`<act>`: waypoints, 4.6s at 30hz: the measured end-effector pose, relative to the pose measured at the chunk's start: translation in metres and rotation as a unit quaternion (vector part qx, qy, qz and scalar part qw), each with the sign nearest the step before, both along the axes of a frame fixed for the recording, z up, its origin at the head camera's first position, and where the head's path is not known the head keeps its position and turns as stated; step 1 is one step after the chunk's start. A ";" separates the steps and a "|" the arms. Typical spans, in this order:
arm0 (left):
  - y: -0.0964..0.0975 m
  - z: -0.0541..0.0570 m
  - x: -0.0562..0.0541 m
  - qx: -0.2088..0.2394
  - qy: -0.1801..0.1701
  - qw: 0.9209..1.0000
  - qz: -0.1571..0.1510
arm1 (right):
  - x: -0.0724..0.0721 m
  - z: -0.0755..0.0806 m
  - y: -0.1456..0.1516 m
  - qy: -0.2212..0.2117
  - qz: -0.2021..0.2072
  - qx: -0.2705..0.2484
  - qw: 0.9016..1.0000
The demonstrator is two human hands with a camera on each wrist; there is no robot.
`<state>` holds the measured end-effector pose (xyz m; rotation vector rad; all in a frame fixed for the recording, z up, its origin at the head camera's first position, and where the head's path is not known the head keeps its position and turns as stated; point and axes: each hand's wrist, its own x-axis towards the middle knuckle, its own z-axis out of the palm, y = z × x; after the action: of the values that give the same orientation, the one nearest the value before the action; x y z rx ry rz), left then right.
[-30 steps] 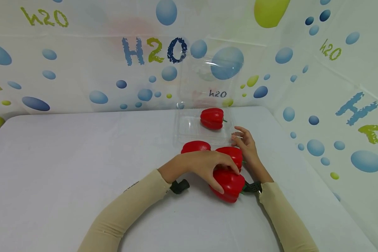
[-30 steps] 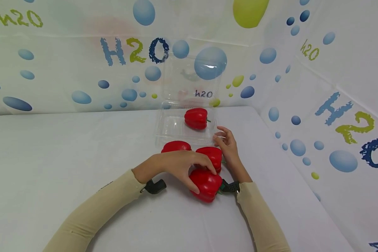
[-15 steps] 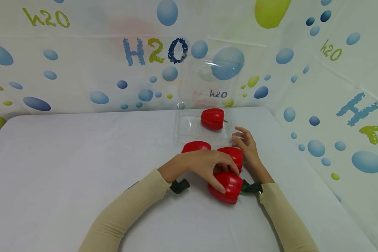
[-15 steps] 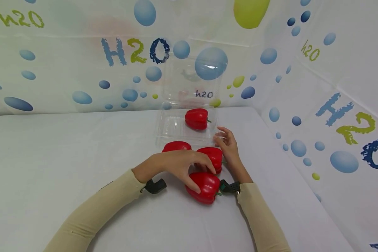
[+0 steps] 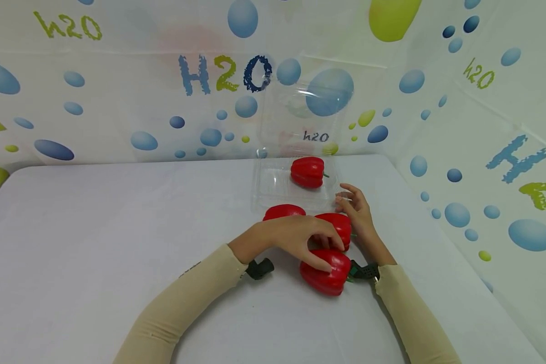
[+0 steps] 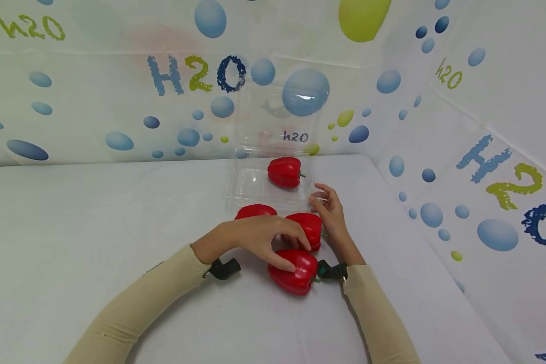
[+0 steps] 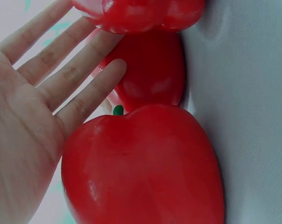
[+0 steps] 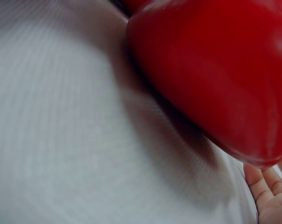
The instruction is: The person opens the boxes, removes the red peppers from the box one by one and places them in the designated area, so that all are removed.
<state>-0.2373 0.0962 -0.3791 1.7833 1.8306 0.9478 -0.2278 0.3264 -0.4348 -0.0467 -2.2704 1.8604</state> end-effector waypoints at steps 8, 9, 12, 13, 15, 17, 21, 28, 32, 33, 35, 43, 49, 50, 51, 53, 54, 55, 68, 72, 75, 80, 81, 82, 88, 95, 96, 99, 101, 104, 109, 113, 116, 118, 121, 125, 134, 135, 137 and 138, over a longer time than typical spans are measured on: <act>-0.001 0.002 -0.001 -0.003 0.003 1.000 0.005 | 0.000 0.000 -0.001 -0.001 -0.002 0.003 1.000; -0.002 0.003 -0.001 -0.002 0.003 1.000 0.006 | 0.000 0.000 -0.001 -0.002 -0.002 0.002 1.000; -0.003 0.005 -0.002 0.003 0.003 1.000 0.009 | 0.000 0.000 -0.001 0.001 -0.001 0.001 1.000; -0.004 0.005 -0.002 0.006 0.004 1.000 0.011 | 0.000 0.000 -0.001 0.001 -0.001 0.001 1.000; -0.005 0.006 -0.003 0.014 0.004 1.000 0.013 | 0.000 0.000 -0.001 0.000 0.000 0.000 1.000; -0.005 0.006 -0.004 0.019 0.005 1.000 0.017 | 0.000 0.000 0.000 -0.002 0.000 0.002 1.000; -0.008 0.007 -0.006 0.021 0.001 0.999 0.031 | 0.000 0.000 -0.001 -0.010 -0.002 0.000 1.000; -0.010 0.010 -0.008 0.027 -0.002 0.999 0.042 | 0.001 -0.001 0.000 -0.017 -0.002 0.004 1.000; -0.013 0.013 -0.009 0.033 0.005 0.998 0.056 | 0.001 -0.001 0.001 -0.021 -0.002 0.010 1.000; -0.013 0.014 -0.010 0.036 0.007 0.998 0.059 | 0.001 -0.001 0.001 -0.022 -0.002 0.010 1.000; -0.015 0.015 -0.011 0.044 0.009 0.997 0.063 | 0.001 -0.001 0.001 -0.021 -0.003 0.005 1.000; -0.019 0.016 -0.017 0.063 0.007 0.995 0.076 | -0.001 0.000 0.000 -0.016 -0.005 -0.005 1.000; -0.022 0.016 -0.023 0.068 0.002 0.994 0.084 | 0.000 0.001 0.000 -0.023 -0.007 -0.004 1.000; -0.022 0.015 -0.024 0.069 0.000 0.994 0.085 | 0.000 0.001 0.000 -0.025 -0.008 -0.004 1.000; -0.023 0.015 -0.025 0.072 0.000 0.994 0.087 | 0.001 0.001 0.000 -0.026 -0.008 -0.003 1.000; -0.024 0.015 -0.027 0.080 -0.001 0.993 0.092 | 0.001 0.001 0.000 -0.029 -0.008 0.001 1.000; -0.024 0.014 -0.028 0.082 -0.001 0.992 0.094 | 0.001 0.001 0.000 -0.030 -0.009 0.002 1.000; -0.025 0.014 -0.029 0.085 -0.002 0.992 0.096 | 0.001 0.001 0.000 -0.030 -0.009 0.001 1.000; -0.031 0.009 -0.040 0.126 -0.012 0.982 0.142 | -0.001 0.000 0.000 -0.007 -0.005 -0.007 1.000; -0.031 0.007 -0.042 0.144 -0.004 0.975 0.167 | 0.000 0.000 0.001 -0.016 -0.003 -0.005 1.000; -0.031 0.005 -0.046 0.153 0.010 0.970 0.187 | 0.000 0.001 0.001 -0.017 0.000 -0.006 1.000; -0.033 0.002 -0.053 0.161 0.017 0.964 0.209 | 0.000 0.002 0.000 -0.010 -0.001 -0.012 1.000; -0.034 0.001 -0.053 0.161 0.015 0.963 0.213 | 0.000 0.002 -0.001 -0.010 -0.001 -0.012 1.000; -0.035 0.000 -0.055 0.163 0.012 0.963 0.216 | 0.000 0.003 -0.001 -0.010 -0.002 -0.013 1.000; -0.040 -0.006 -0.063 0.169 0.015 0.955 0.245 | -0.001 0.001 0.000 -0.012 0.002 -0.013 1.000; -0.041 -0.013 -0.071 0.188 0.008 0.951 0.243 | -0.001 0.001 0.003 -0.019 -0.008 -0.003 1.000; -0.041 -0.013 -0.071 0.186 0.007 0.951 0.245 | -0.001 0.000 0.003 -0.019 -0.009 -0.001 1.000; -0.041 -0.014 -0.073 0.176 0.008 0.951 0.256 | -0.002 -0.001 0.005 -0.016 -0.010 0.004 1.000; -0.041 -0.014 -0.074 0.169 0.009 0.950 0.262 | -0.001 -0.001 0.005 -0.015 -0.011 0.002 1.000; -0.040 -0.015 -0.074 0.166 0.007 0.950 0.263 | -0.001 0.000 0.005 -0.013 -0.010 0.000 1.000; -0.040 -0.018 -0.075 0.162 -0.005 0.950 0.267 | -0.001 -0.001 0.004 -0.018 -0.004 -0.007 1.000; -0.042 -0.020 -0.074 0.156 -0.015 0.950 0.272 | -0.001 -0.002 0.004 -0.020 0.000 -0.011 1.000; -0.042 -0.020 -0.074 0.155 -0.014 0.949 0.275 | -0.001 -0.001 0.003 -0.015 0.003 -0.012 1.000; -0.042 -0.020 -0.075 0.156 -0.011 0.948 0.278 | -0.002 0.000 0.003 -0.012 0.004 -0.010 1.000; -0.042 -0.020 -0.077 0.154 -0.014 0.948 0.278 | -0.002 0.001 0.003 -0.014 0.003 -0.008 1.000; -0.041 -0.020 -0.079 0.144 -0.016 0.949 0.279 | -0.002 0.001 0.003 -0.014 0.000 -0.010 1.000; -0.040 -0.017 -0.082 0.121 -0.023 0.951 0.284 | -0.002 -0.002 0.003 -0.008 0.000 -0.015 1.000; -0.040 -0.017 -0.083 0.117 -0.025 0.950 0.287 | -0.001 -0.002 0.003 -0.009 0.000 -0.014 1.000; -0.041 -0.017 -0.084 0.112 -0.029 0.949 0.293 | -0.001 -0.001 0.003 -0.010 0.001 -0.015 1.000; -0.041 -0.017 -0.085 0.109 -0.030 0.949 0.295 | -0.001 -0.001 0.003 -0.009 0.000 -0.015 1.000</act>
<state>-0.3221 0.0555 -0.3963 1.3008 2.3496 1.4499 -0.2290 0.3297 -0.4361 -0.0677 -2.2553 1.9014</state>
